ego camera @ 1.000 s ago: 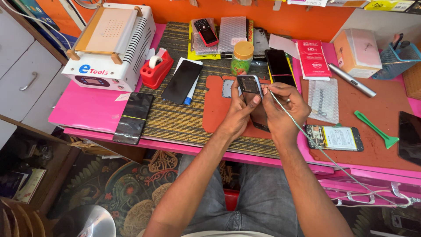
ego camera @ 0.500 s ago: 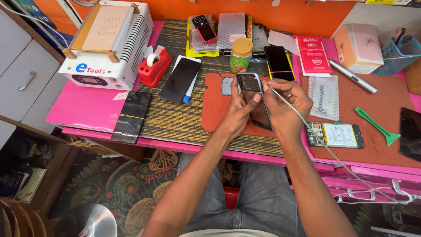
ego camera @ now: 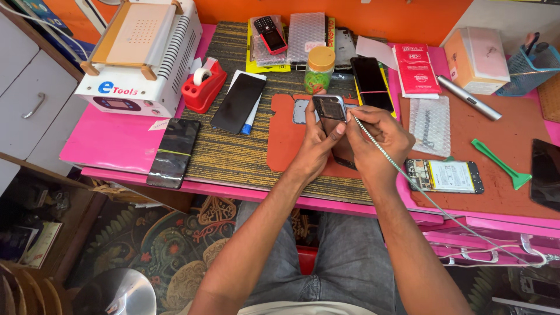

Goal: The person disassembles a smartphone, removes the back cover, and detaches the battery connector. They then handle another smartphone, removing its back cover and inspecting the internal components.

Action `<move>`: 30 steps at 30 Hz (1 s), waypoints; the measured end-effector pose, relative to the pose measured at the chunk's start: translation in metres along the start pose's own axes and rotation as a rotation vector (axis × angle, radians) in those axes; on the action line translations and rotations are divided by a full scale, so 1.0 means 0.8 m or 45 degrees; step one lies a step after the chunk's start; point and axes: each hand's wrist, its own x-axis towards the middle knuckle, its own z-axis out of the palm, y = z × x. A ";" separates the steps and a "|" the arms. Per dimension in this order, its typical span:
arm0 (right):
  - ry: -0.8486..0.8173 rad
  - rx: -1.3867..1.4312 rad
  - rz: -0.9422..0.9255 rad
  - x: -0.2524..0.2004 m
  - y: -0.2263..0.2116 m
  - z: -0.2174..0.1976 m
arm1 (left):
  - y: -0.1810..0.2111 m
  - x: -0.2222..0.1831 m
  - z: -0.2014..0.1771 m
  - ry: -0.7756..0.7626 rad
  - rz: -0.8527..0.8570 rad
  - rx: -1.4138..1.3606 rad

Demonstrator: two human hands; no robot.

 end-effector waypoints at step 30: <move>-0.107 0.467 0.855 -0.045 0.089 -0.017 | -0.028 0.034 -0.038 0.221 -0.265 -0.237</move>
